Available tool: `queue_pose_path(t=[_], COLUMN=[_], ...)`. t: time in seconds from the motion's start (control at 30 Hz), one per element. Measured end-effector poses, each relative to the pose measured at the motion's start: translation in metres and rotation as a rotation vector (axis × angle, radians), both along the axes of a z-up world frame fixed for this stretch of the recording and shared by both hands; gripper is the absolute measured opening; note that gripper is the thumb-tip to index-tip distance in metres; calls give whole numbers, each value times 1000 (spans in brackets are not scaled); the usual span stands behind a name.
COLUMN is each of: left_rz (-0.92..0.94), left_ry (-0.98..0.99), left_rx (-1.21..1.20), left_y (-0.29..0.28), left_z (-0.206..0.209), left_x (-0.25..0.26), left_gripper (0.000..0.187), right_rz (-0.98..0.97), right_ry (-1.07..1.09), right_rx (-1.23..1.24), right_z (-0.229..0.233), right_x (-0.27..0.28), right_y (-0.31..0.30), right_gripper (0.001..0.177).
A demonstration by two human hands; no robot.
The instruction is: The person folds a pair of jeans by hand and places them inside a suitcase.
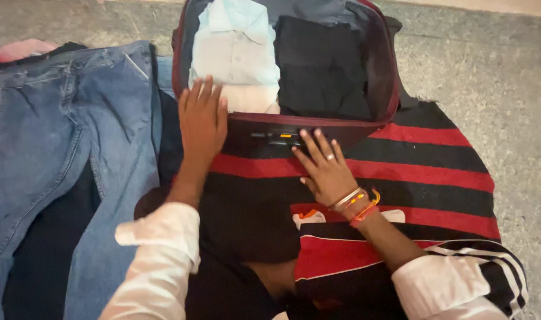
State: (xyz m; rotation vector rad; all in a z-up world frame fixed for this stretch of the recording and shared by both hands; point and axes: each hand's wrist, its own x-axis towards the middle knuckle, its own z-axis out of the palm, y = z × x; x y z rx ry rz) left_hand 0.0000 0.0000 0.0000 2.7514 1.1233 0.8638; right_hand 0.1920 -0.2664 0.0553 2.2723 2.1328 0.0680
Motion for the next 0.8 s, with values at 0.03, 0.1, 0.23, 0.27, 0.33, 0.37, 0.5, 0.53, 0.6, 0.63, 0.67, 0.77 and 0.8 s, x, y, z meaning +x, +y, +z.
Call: queue_pose_path(t=[0.03, 0.1, 0.23, 0.27, 0.33, 0.37, 0.5, 0.53, 0.6, 0.63, 0.67, 0.77, 0.8], left_rz=[-35, -108, -104, -99, -101, -114, -125, -130, -134, -131, -127, -155, -172], left_ry=[-91, -272, -268, -279, -302, -312, -335, -337, -343, -348, -354, -384, -395], left_rx=[-26, -81, -157, -192, -230, -236, -238, -233, -210, -223, -237, -298, -326], left_y=[-21, -54, -79, -82, -84, -84, -82, -82, -80, -82, -84, -80, -78], left_z=[8, 25, 42, 42, 42, 41, 35, 34, 36, 37, 40, 49, 52], left_x=[-11, -25, -30, -31, -34, -35, -35, -37, -39, -39, -40, -48, -52], left_gripper=[49, 58, 75, 78, 84, 86, 91, 91, 91, 90, 89, 84, 82], right_rz=[-5, -21, -16, -30, -67, -94, -60, -62, -56, -51, -46, -53, -61], right_ry=[21, 66, 140, 168, 219, 243, 291, 338, 432, 428, 423, 413, 411], right_rx=[-28, -89, -131, -149, -214, -261, -235, -220, -179, -183, -187, -216, -232], right_z=[-4, -14, -44, -52, -68, -76, -94, -97, -99, -99, -98, -95, -93], right_x=[-3, -6, -8, -8, -10, -11, 2, 4, 10, 12, 13, 11, 10], right_y=[-5, -13, -16, -17, -16, -17, -21, -23, -23, -24, -25, -21, -20], right_gripper=[85, 85, 87, 87, 87, 87, 78, 76, 73, 74, 74, 72, 70])
